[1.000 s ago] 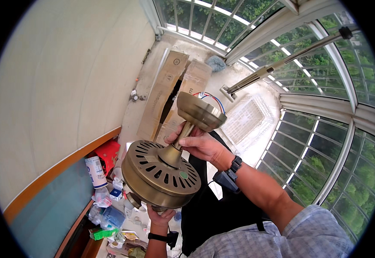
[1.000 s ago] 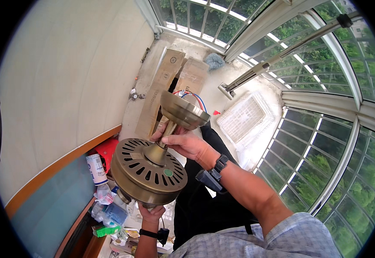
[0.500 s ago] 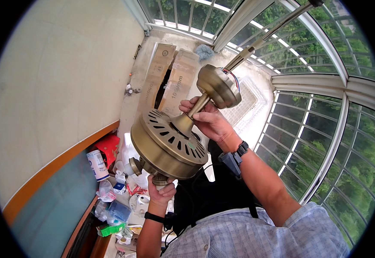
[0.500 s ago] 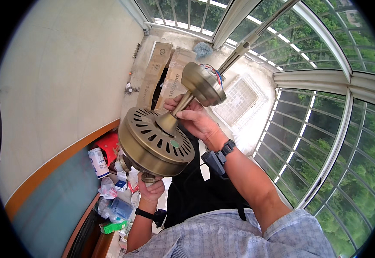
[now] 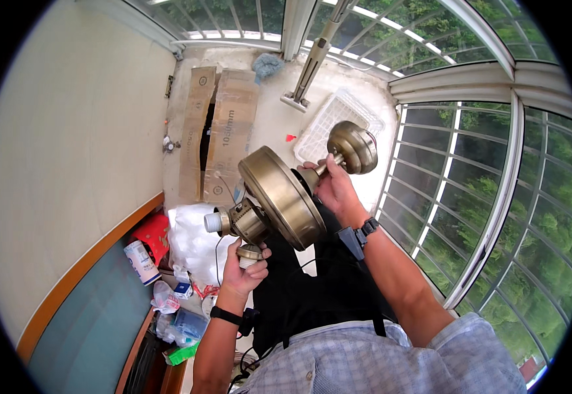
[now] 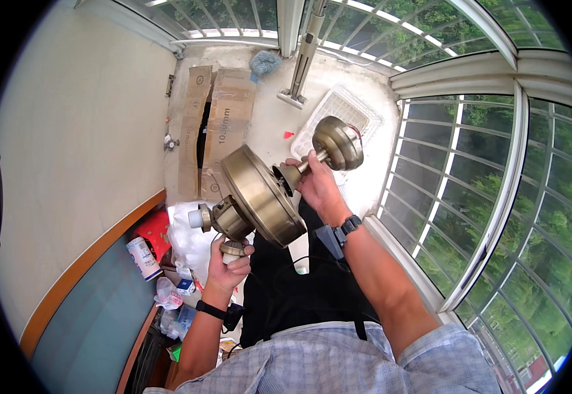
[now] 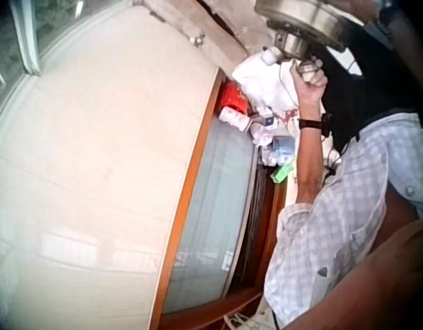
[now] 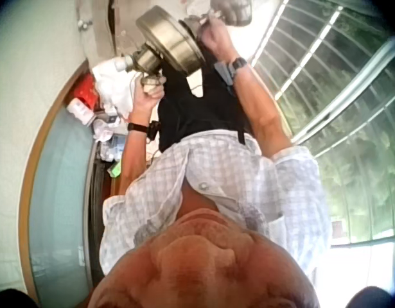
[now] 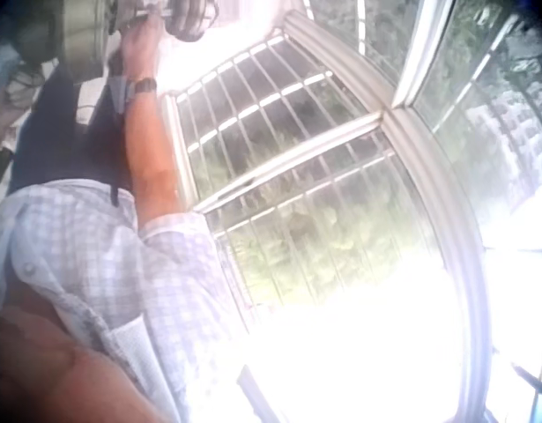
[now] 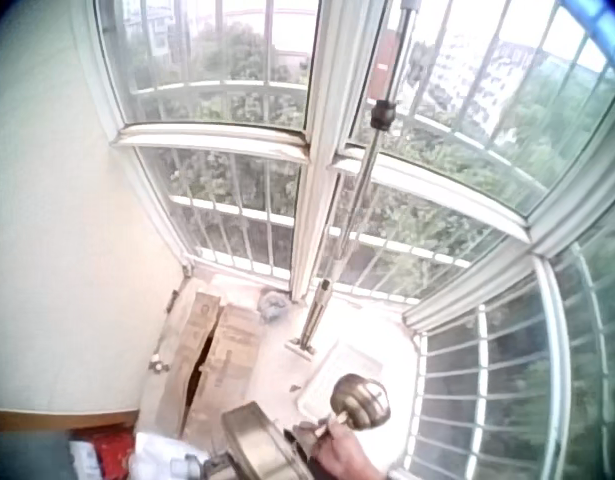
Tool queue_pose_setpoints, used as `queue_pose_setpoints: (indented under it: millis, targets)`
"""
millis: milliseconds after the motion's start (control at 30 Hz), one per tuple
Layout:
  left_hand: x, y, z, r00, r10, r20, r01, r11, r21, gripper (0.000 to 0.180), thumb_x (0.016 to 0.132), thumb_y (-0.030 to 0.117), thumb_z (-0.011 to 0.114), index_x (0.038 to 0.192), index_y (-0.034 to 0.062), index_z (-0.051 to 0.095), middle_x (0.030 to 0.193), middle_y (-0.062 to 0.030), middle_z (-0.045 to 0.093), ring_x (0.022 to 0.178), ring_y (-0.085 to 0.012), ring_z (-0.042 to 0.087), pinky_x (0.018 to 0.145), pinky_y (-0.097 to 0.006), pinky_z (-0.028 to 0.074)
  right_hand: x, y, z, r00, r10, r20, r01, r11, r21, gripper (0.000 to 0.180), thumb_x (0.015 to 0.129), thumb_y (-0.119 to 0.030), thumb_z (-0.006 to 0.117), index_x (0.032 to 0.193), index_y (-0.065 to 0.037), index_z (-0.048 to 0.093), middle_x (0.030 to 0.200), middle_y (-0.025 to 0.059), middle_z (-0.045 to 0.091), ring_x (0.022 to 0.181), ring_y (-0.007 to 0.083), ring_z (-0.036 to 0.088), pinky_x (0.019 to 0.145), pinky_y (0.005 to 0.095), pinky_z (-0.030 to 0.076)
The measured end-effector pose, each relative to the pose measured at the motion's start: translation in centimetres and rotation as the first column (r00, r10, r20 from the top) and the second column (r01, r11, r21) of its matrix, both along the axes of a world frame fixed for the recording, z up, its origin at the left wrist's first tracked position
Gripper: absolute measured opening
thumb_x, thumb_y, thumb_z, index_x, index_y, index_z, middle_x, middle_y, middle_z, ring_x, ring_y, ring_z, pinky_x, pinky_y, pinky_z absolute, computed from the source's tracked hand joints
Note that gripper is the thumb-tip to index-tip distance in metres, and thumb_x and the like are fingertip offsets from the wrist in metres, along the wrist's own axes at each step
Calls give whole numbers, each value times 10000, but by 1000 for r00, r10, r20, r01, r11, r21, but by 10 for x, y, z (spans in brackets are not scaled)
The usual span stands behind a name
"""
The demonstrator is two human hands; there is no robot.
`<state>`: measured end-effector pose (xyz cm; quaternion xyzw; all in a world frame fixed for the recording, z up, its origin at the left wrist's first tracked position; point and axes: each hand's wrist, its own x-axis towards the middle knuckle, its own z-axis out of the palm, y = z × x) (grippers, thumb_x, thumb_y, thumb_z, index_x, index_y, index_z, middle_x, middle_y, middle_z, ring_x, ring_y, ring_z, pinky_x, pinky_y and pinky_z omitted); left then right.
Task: The person disassembles a ceiling fan motor by removing the light shades and unscrewing the blades, then places the parts into a plastic bin.
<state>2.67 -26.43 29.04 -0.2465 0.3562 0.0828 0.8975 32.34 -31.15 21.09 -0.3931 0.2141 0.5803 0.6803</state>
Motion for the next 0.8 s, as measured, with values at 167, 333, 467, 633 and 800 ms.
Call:
queue_pose_setpoints:
  millis: [167, 333, 467, 633, 800]
  targets:
    - [48, -16, -55, 979, -205, 8, 205, 976, -75, 572, 914, 509, 516, 1065, -41, 560, 900, -110, 574, 466, -83, 413, 427, -217, 348, 38, -64, -26, 977, -142, 158, 188, 922, -338, 319, 1012, -364, 510, 1013, -45, 495, 1022, 185, 642, 976, 362, 639, 868, 552, 523]
    - [128, -34, -105, 854, -508, -114, 516, 855, 51, 587, 957, 558, 438, 1056, -4, 575, 897, -109, 610, 508, -126, 500, 466, -247, 414, 106, -128, -97, 888, -252, 385, 415, 800, -433, 341, 1009, -260, 522, 1192, 5, 410, 1095, 153, 535, 895, 318, 653, 753, 493, 590]
    - [166, -41, -142, 652, -662, -370, 754, 617, 225, 596, 1003, 565, 382, 1195, 17, 515, 1027, -143, 634, 717, -224, 639, 663, -360, 553, 180, -150, -147, 868, -216, 447, 430, 778, -458, 424, 1005, -242, 514, 1289, 40, 375, 1157, 160, 512, 881, 319, 664, 724, 428, 606]
    - [133, -50, -182, 550, -672, -495, 832, 494, 253, 538, 1005, 456, 460, 1258, -18, 466, 1060, -148, 606, 774, -239, 649, 693, -361, 553, 238, -133, -171, 895, -173, 412, 390, 751, -532, 439, 1000, -263, 510, 1267, 66, 396, 1164, 195, 547, 883, 318, 682, 711, 451, 610]
    - [109, -68, -224, 487, -649, -584, 860, 473, 191, 405, 999, 366, 485, 1178, 3, 514, 1047, -138, 612, 778, -226, 657, 696, -348, 550, 270, -119, -257, 861, -79, 503, 394, 730, -559, 522, 971, -235, 548, 1337, 91, 371, 1224, 201, 567, 828, 310, 706, 653, 421, 599]
